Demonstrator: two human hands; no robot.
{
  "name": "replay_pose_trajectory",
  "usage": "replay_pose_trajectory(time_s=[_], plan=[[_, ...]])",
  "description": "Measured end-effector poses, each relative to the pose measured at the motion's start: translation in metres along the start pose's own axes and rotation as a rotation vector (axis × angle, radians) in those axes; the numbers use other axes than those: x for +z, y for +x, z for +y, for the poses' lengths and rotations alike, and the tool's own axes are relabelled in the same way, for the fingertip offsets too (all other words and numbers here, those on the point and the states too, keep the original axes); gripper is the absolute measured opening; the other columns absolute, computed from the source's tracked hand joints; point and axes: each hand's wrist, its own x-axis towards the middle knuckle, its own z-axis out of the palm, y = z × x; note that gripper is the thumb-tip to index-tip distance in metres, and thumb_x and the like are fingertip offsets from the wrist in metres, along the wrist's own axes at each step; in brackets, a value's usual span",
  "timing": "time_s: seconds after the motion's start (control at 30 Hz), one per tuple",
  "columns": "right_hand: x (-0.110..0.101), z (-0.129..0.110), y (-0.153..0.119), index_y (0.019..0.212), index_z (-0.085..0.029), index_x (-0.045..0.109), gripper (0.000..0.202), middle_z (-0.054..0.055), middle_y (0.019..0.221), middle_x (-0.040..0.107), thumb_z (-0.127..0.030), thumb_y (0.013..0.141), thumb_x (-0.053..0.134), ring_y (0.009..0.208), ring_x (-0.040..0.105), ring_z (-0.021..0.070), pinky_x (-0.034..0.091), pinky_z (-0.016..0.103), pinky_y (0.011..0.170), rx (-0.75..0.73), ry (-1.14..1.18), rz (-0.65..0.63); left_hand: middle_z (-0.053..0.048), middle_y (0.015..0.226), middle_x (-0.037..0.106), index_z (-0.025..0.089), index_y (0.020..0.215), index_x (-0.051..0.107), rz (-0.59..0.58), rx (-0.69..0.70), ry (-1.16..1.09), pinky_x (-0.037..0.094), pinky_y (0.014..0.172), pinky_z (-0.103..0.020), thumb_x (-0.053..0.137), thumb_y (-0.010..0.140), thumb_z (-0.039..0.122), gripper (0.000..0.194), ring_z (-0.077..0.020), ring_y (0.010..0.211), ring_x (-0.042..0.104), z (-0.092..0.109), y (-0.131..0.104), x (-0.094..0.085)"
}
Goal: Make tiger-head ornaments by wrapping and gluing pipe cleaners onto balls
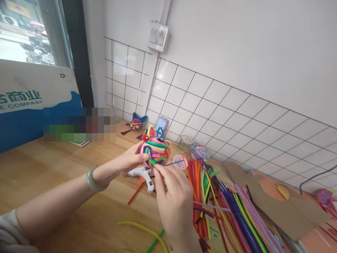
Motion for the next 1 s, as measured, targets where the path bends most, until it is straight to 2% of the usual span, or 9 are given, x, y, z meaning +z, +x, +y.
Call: replay_pose_trajectory(time_s=[0.07,0.3,0.4,0.6,0.8,1.0], plan=[[0.001,0.005,-0.001,0.092,-0.018,0.07,0.011,0.004,0.082,0.075,-0.01,0.089,0.063,0.076,0.071,0.0158,0.056,0.027,0.076,-0.013,-0.036,0.014,-0.012,0.107,0.07,0.015,0.121,0.06,0.014,-0.039,-0.008,0.054,0.074,-0.031,0.083,0.071,0.04,0.061,-0.0234,0.09,0.069,-0.002,-0.001,0.006],[0.004,0.006,-0.002,0.09,-0.019,0.068,0.009,0.004,0.081,0.074,-0.011,0.089,0.062,0.076,0.071,0.0168,0.057,0.028,0.074,-0.002,-0.034,0.066,-0.013,0.119,0.068,0.017,0.122,0.06,0.05,-0.096,-0.073,0.054,0.087,-0.036,0.08,0.074,0.04,0.057,-0.0266,0.104,0.067,0.003,-0.005,0.019],[0.005,0.005,-0.001,0.091,-0.02,0.066,0.009,0.004,0.081,0.074,-0.012,0.089,0.062,0.075,0.071,0.017,0.057,0.028,0.073,0.008,-0.032,0.08,-0.014,0.119,0.068,0.017,0.124,0.059,0.081,-0.121,-0.077,0.055,0.086,-0.039,0.082,0.072,0.041,0.062,-0.0295,0.105,0.067,0.004,-0.006,0.02],[0.005,0.008,-0.001,0.091,-0.021,0.066,0.011,0.003,0.08,0.074,-0.012,0.089,0.06,0.074,0.071,0.0172,0.056,0.029,0.072,-0.011,-0.035,0.069,-0.013,0.114,0.069,0.017,0.118,0.063,0.145,-0.156,-0.07,0.055,0.081,-0.037,0.082,0.071,0.039,0.055,-0.0257,0.093,0.069,0.0,-0.006,0.019],[0.003,0.014,-0.001,0.09,-0.02,0.065,0.01,0.004,0.081,0.074,-0.012,0.09,0.06,0.075,0.07,0.017,0.055,0.029,0.074,-0.008,-0.039,0.038,-0.014,0.119,0.067,0.016,0.118,0.061,0.189,-0.16,0.017,0.053,0.087,-0.038,0.084,0.069,0.04,0.059,-0.0284,0.105,0.066,-0.002,-0.009,0.024],[0.005,0.017,-0.003,0.09,-0.02,0.064,0.009,0.004,0.08,0.071,-0.014,0.091,0.058,0.076,0.068,0.0179,0.055,0.03,0.071,0.019,-0.013,-0.004,-0.015,0.121,0.066,0.015,0.123,0.056,0.152,-0.126,0.054,0.052,0.091,-0.041,0.083,0.069,0.041,0.066,-0.0295,0.11,0.064,-0.004,-0.007,0.023]])
